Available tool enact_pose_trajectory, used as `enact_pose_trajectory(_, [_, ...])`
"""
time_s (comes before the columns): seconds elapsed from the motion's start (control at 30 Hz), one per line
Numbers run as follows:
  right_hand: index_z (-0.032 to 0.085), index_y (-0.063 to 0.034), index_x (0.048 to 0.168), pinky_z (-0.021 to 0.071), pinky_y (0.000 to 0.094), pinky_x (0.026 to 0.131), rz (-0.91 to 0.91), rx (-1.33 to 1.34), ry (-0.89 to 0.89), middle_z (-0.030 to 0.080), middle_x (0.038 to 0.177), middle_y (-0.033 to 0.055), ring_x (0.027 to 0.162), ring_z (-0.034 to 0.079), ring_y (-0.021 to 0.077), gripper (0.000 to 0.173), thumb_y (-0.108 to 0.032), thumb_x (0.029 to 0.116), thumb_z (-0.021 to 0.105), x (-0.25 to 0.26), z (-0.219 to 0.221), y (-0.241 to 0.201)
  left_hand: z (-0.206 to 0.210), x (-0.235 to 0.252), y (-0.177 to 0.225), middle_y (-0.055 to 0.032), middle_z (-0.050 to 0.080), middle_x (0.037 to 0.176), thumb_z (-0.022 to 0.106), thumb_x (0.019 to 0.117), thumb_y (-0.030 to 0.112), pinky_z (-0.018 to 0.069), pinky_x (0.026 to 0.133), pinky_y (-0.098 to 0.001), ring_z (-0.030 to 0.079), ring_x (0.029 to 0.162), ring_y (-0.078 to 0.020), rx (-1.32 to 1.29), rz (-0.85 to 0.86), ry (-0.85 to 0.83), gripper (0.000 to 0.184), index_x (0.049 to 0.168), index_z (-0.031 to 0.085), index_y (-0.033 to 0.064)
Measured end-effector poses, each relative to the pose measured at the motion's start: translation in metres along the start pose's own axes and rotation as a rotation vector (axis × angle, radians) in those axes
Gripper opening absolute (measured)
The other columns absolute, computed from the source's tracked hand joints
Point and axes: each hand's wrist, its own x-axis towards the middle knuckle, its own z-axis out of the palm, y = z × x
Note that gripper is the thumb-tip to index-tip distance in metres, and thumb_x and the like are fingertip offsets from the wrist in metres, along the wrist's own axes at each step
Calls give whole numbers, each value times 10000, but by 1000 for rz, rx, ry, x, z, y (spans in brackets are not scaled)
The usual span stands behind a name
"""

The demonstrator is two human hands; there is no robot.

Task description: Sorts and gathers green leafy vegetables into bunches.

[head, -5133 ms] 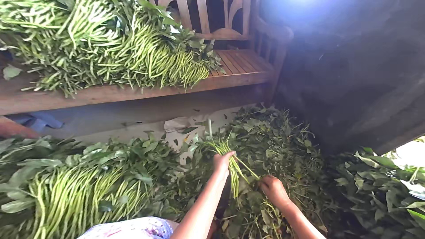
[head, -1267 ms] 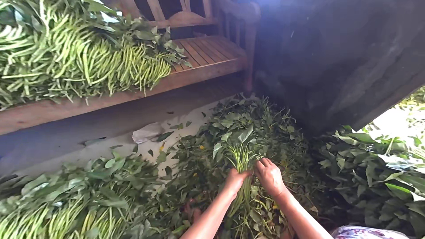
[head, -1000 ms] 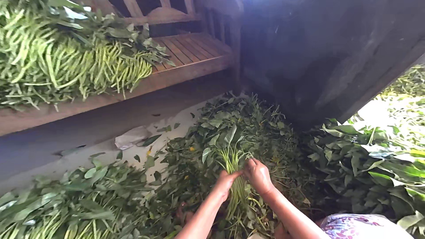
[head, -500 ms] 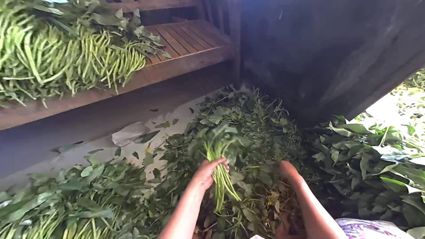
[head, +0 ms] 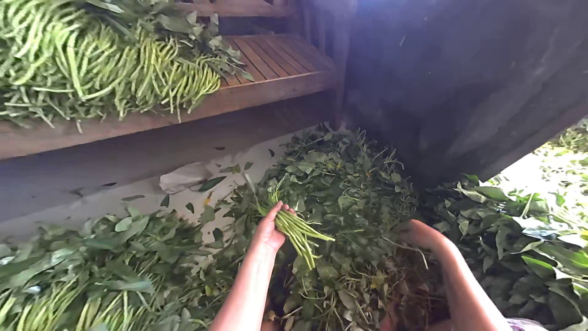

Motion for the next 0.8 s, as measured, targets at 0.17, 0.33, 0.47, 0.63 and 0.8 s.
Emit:
enact_pose_trajectory(0.17, [652,-39,1247,464,230,572,-155,505,-22,585,768,2,593,502,52,286,-149,1028,506,-28,-43,13,-3,-5,10,-25,695,875,531,1060,221,620,735,-304,707,784,-133,-103,-1,-40,158,1014,620,99])
enact_pose_trajectory(0.33, [662,-45,1109,368,152,417,-267,1245,96,467,593,-78,440,395,-4,298,-206,1088,413,-24,-37,27,-12,-16,28,-33,718,957,513,1061,218,616,797,-329,720,885,-153,-163,42,-105,171,1046,637,102])
enact_pose_trajectory(0.47, [634,-79,1095,513,190,526,-365,1289,186,600,717,-20,564,568,41,218,-174,1070,439,-39,-11,7,-17,-29,40,-25,708,946,533,1043,148,615,753,-295,710,845,-126,-112,82,-98,146,1127,635,85])
enact_pose_trajectory(0.63, [652,-125,1072,463,165,498,-538,1346,109,649,794,-35,542,528,9,202,-176,1025,463,-47,19,-13,-22,-32,37,-34,679,858,555,1018,132,606,694,-280,684,750,-122,-138,85,-57,93,1007,629,77])
enact_pose_trajectory(0.8, [597,-99,1164,363,149,418,-486,1446,217,455,617,-81,437,376,-4,357,-268,1125,285,-47,24,-37,-20,-36,35,-82,653,838,566,994,104,604,687,-339,672,728,-185,-126,33,-8,69,986,602,46])
